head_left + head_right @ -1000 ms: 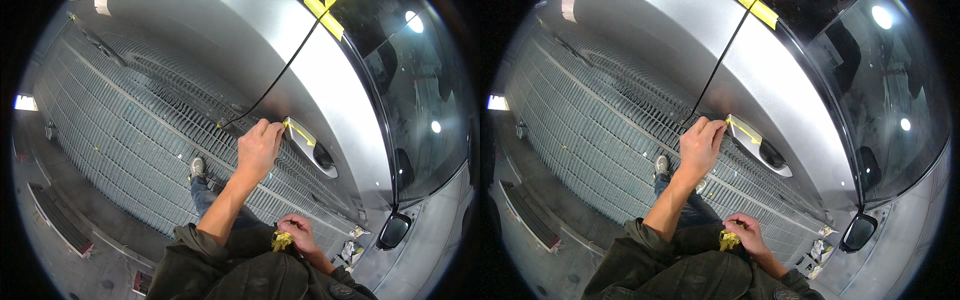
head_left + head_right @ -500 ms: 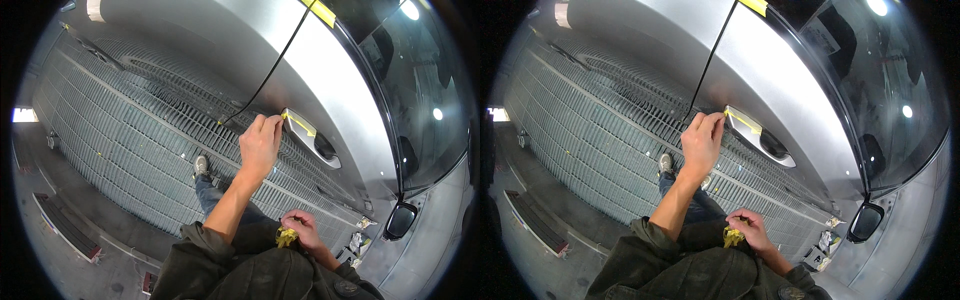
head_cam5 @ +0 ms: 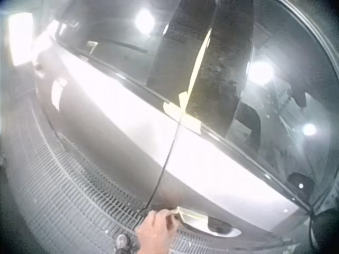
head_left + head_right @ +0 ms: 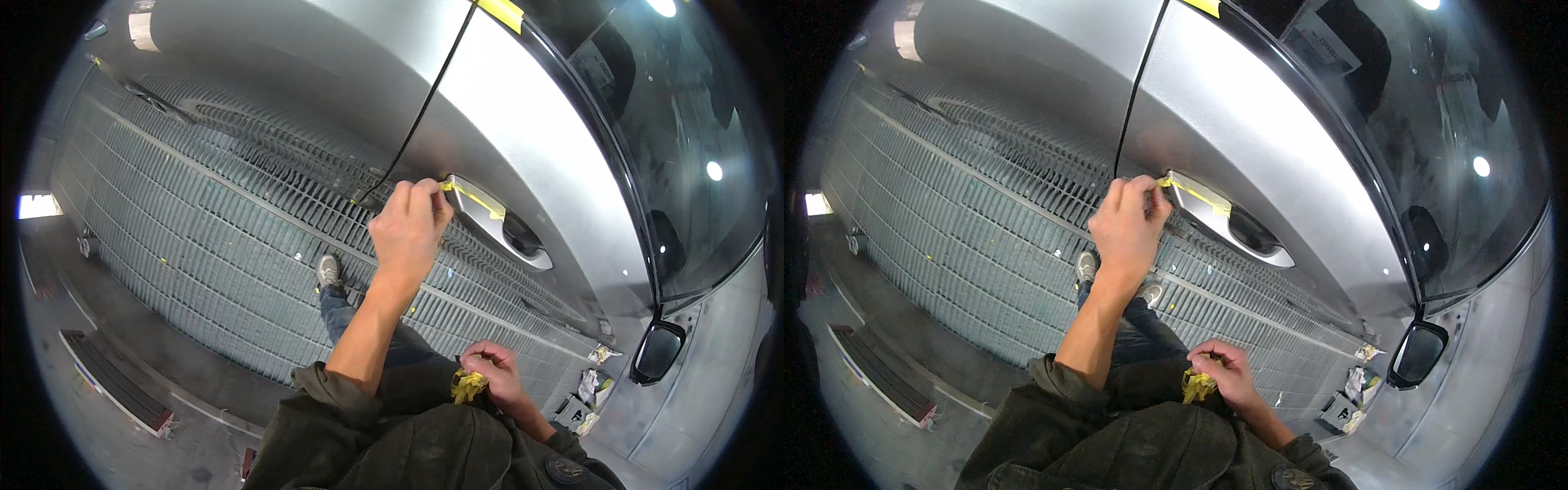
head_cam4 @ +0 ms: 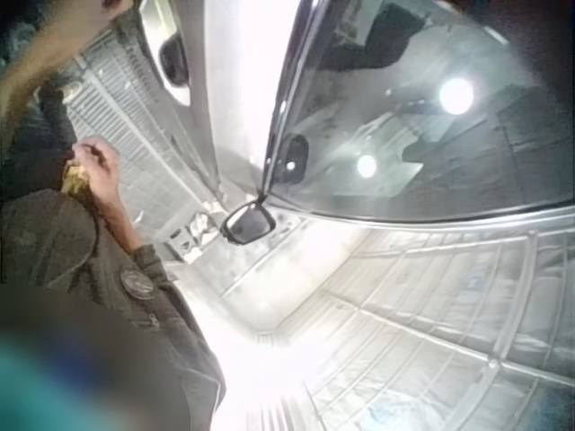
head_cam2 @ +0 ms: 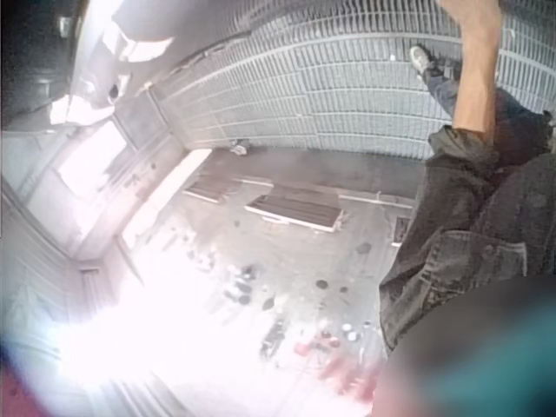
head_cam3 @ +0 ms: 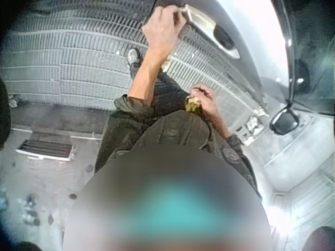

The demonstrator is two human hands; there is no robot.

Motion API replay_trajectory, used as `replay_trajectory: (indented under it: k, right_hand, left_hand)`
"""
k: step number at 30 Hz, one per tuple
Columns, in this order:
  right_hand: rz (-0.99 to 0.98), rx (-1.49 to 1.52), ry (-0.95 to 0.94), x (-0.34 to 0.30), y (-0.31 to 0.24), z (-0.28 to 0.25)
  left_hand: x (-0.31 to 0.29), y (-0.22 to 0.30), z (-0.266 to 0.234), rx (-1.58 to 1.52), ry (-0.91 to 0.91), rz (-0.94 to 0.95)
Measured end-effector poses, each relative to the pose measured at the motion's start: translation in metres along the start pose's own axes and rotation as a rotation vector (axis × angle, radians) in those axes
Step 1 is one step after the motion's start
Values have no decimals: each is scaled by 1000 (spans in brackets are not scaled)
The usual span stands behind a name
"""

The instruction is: The person applies yellow masking tape around the driver-side door handle and along the door frame of a silver car. They then open the door and continue applying tape to the door edge and interior frame.

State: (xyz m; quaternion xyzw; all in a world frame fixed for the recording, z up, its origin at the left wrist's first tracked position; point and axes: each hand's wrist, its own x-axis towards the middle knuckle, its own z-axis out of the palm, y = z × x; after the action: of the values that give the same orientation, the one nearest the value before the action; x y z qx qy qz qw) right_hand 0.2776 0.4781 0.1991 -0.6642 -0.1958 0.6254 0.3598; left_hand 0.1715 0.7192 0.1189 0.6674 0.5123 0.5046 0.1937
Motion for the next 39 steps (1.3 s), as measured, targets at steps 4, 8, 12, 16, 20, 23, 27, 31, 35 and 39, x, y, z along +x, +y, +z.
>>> replay_trajectory:
  k: [4, 8, 12, 16, 20, 23, 27, 31, 35, 39]
  right_hand:
    - [-6, 37, 1, 1, 7, -3]
    - [-8, 31, -11, 3, 4, 2]
    - [-45, 37, -38, 3, 1, 1]
    - [-69, 105, -34, 3, 12, -6]
    - [-89, 171, -17, 2, 14, -10]
    - [-120, 219, -20, 5, 20, -16]
    - [-146, 279, 35, 8, 19, -24]
    - [-141, 433, 23, 20, 14, -38]
    - [-213, 712, 95, 43, 11, -45]
    - [-51, 858, -36, 51, -34, -53]
  left_hand:
    - [-9, 0, -12, -40, -17, -48]
    - [-4, 2, -9, 49, -36, 71]
    - [8, 6, -12, 108, -42, 119]
    - [15, 23, -19, 33, -95, -13]
    - [10, 56, -25, -232, -194, -271]
    - [-9, 74, -30, -249, -339, -320]
    - [-29, 100, -27, -298, -418, -322]
    - [-46, 128, -25, -301, -530, -216]
    - [-75, 138, -14, -211, -600, -137]
    - [-89, 150, -28, -122, -719, -44]
